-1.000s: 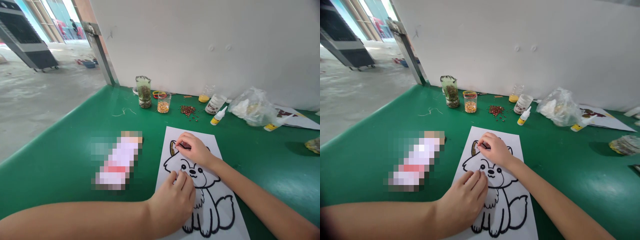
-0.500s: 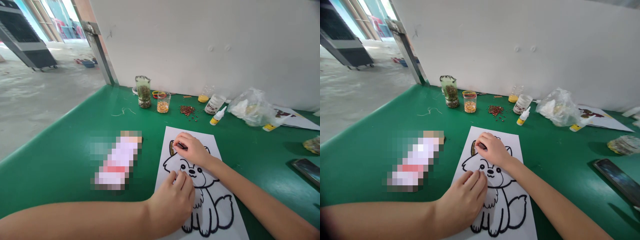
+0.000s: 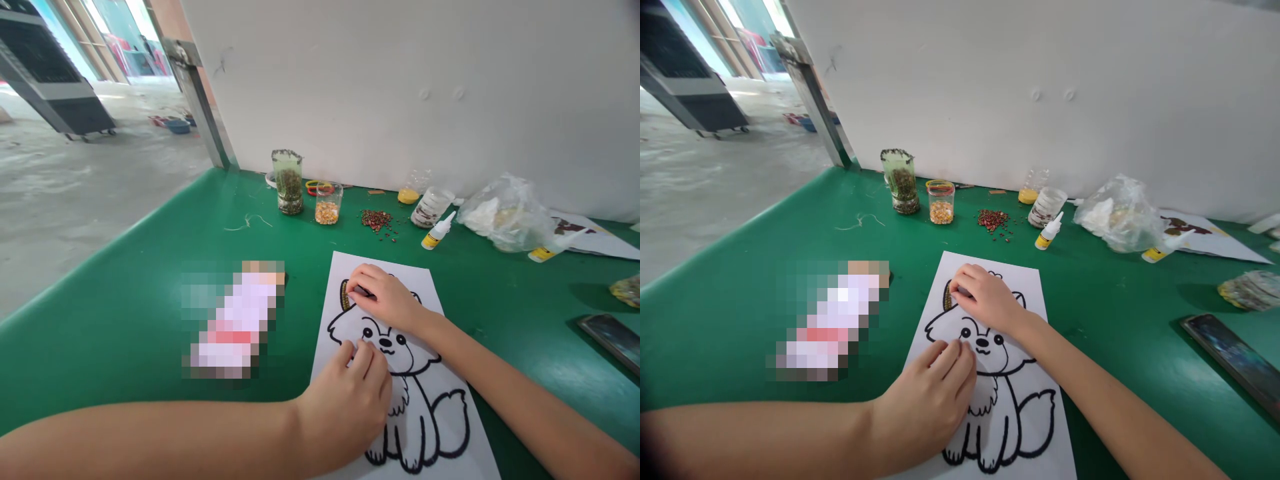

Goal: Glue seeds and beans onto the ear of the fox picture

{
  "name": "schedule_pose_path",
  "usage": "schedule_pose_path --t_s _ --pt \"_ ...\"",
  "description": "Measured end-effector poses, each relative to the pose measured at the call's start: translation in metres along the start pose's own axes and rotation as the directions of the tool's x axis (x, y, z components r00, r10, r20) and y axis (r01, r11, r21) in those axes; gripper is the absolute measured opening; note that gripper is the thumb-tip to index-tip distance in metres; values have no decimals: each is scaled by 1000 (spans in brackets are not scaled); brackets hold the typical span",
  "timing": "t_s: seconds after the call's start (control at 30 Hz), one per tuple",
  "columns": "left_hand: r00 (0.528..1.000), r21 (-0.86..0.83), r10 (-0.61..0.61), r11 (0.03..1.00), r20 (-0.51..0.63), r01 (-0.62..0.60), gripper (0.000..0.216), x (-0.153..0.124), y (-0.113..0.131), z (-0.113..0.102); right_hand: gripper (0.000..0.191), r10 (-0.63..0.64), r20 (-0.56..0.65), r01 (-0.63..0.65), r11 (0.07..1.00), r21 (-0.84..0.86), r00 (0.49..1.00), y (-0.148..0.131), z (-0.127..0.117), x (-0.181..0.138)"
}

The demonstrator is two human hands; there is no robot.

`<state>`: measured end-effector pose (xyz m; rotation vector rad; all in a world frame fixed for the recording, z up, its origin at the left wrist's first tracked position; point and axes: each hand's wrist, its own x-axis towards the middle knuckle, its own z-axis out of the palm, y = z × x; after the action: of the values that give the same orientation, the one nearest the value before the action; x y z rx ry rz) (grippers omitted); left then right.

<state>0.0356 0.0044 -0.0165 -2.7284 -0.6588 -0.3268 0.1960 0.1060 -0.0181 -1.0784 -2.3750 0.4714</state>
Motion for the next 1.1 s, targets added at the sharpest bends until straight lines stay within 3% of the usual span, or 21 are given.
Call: schedule_pose_path --t_s 1.1 --pt "1000 -6 -1 1000 15 1 31 1 0 1 12 -31 12 31 999 -20 999 4 1 -2"
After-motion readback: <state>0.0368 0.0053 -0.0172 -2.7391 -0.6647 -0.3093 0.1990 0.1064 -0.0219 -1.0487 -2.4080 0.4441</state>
